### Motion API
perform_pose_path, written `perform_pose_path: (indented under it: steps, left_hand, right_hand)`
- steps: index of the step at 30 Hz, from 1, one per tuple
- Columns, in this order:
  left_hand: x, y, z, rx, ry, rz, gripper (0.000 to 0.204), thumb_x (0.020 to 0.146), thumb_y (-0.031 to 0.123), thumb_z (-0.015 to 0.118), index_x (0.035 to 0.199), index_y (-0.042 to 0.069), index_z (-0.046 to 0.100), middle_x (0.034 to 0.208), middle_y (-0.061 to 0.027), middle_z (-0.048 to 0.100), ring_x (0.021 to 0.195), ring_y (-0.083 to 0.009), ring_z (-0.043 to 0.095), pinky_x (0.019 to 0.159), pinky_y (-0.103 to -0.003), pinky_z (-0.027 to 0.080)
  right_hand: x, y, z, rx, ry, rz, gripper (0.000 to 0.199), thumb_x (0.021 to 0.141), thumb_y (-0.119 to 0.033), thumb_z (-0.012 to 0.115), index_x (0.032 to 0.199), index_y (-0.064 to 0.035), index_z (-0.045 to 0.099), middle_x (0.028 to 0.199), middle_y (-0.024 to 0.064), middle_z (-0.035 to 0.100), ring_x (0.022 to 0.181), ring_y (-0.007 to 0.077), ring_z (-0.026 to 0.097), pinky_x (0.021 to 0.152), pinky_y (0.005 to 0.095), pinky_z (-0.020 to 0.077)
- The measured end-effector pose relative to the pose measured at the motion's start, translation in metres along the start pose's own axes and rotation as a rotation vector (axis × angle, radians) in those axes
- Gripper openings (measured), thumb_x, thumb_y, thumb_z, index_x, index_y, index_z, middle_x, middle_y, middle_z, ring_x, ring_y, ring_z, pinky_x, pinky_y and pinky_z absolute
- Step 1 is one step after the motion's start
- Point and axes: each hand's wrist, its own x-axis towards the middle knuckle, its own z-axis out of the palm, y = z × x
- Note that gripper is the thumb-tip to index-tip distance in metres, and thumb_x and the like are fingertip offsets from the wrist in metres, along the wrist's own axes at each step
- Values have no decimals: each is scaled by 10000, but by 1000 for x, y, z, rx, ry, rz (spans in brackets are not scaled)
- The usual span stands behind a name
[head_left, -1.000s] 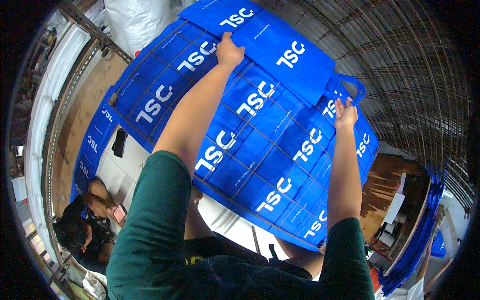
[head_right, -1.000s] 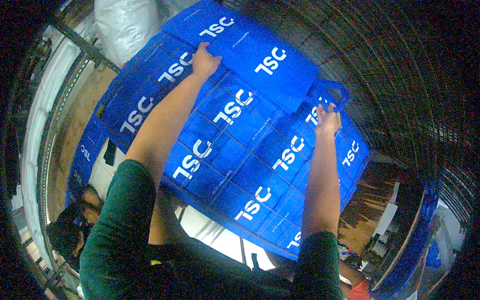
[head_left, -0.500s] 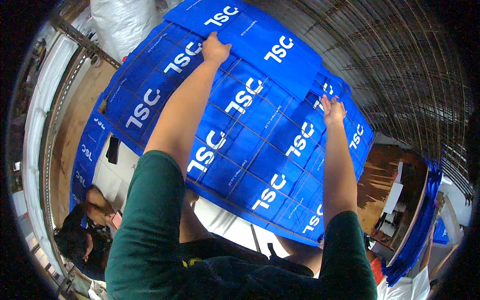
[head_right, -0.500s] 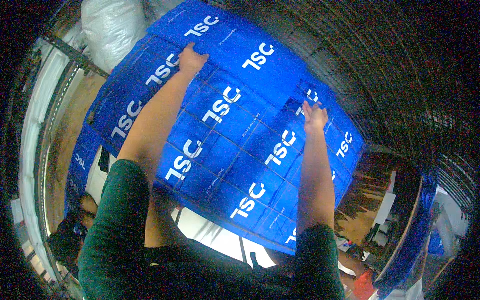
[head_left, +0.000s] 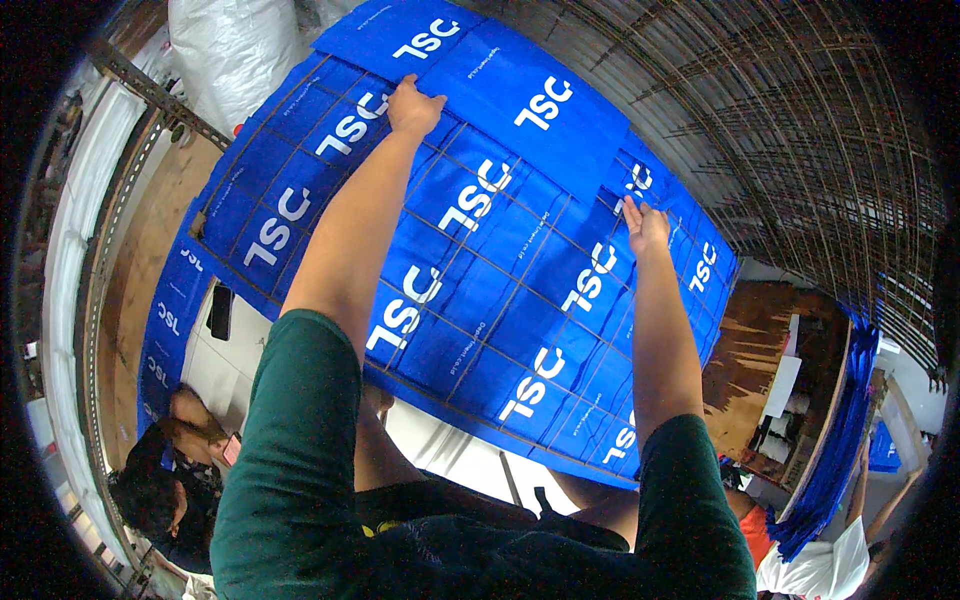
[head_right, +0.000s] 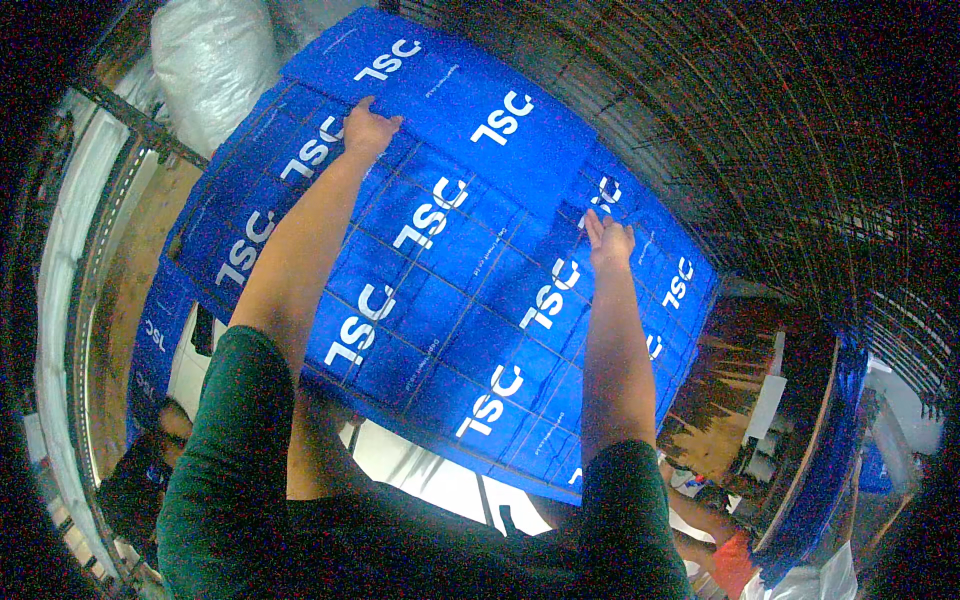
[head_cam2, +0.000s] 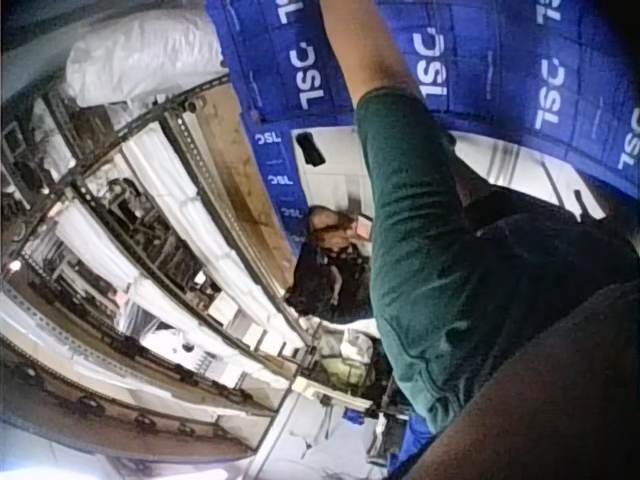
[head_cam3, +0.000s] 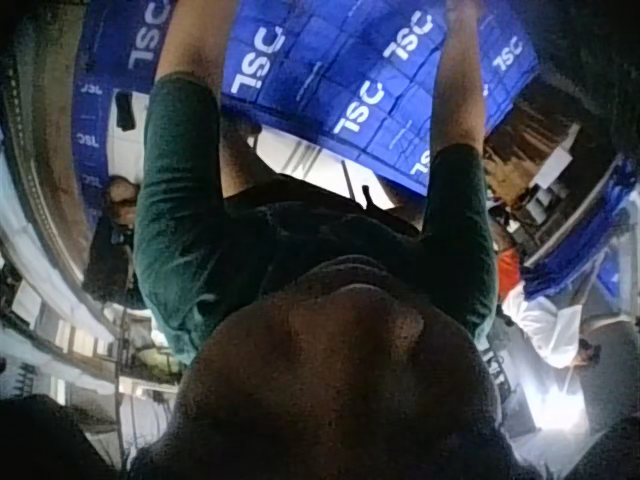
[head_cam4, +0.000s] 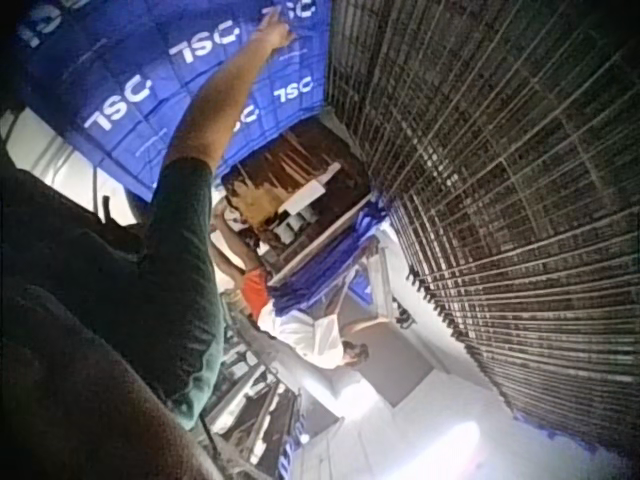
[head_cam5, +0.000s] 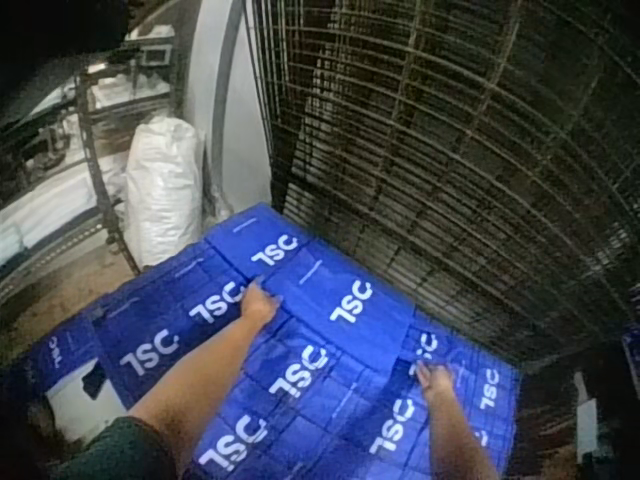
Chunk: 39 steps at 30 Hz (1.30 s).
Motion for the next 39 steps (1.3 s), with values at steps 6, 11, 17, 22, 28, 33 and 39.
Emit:
perform_pose_path:
  steps: [6,11,17,22,28,33,39]
  left_hand:
    - [-13,1,-5,-15,123,16,814,660,304,752,1296,-15,356,980,-155,627,955,-332,586,861,-400,452]
    - [-77,12,-50,-118,79,328,781,706,299,733,1327,41,336,790,-99,589,716,-247,578,670,-359,466]
    - [-197,-4,-148,-218,-368,331,735,743,154,719,1355,59,322,728,9,487,654,-75,467,575,-209,391]
    - [-275,-13,-240,-116,-460,354,710,730,127,718,1338,83,355,669,-8,501,513,-61,444,454,-215,348]
    - [-360,-34,-295,-39,-572,140,696,727,107,715,1322,72,356,669,-13,523,518,-70,456,471,-217,362]
    - [-455,-12,-277,-129,-491,266,645,726,101,723,1282,49,401,706,-21,546,584,-95,516,520,-242,421]
    - [-549,72,-188,-70,-796,429,656,696,303,750,1242,77,465,839,-90,601,614,-175,583,571,-295,482]
  right_hand:
    - [-32,0,3,-178,184,-94,578,836,16,497,1333,-23,205,1004,166,526,884,316,620,717,389,554]
    - [-113,8,-55,-353,74,-351,628,819,-89,625,1338,-57,274,974,109,543,700,184,596,568,296,488]
    - [-216,-9,-194,-564,193,-571,472,854,-125,601,1277,-63,402,942,77,548,680,136,573,553,229,462]
    - [-281,-35,-298,-660,346,-649,428,876,-115,567,1275,-64,421,904,77,550,668,131,559,572,241,474]
    - [-334,-62,-383,-698,482,-671,348,898,-187,545,1208,-54,464,902,70,595,633,112,581,478,193,409]
    - [-379,-26,-495,-1090,737,-772,314,871,-200,589,1102,7,536,796,42,572,703,96,520,621,234,443]
    - [-433,1,-477,-1357,620,-662,186,792,-158,606,879,7,612,816,142,606,727,263,584,655,360,470]
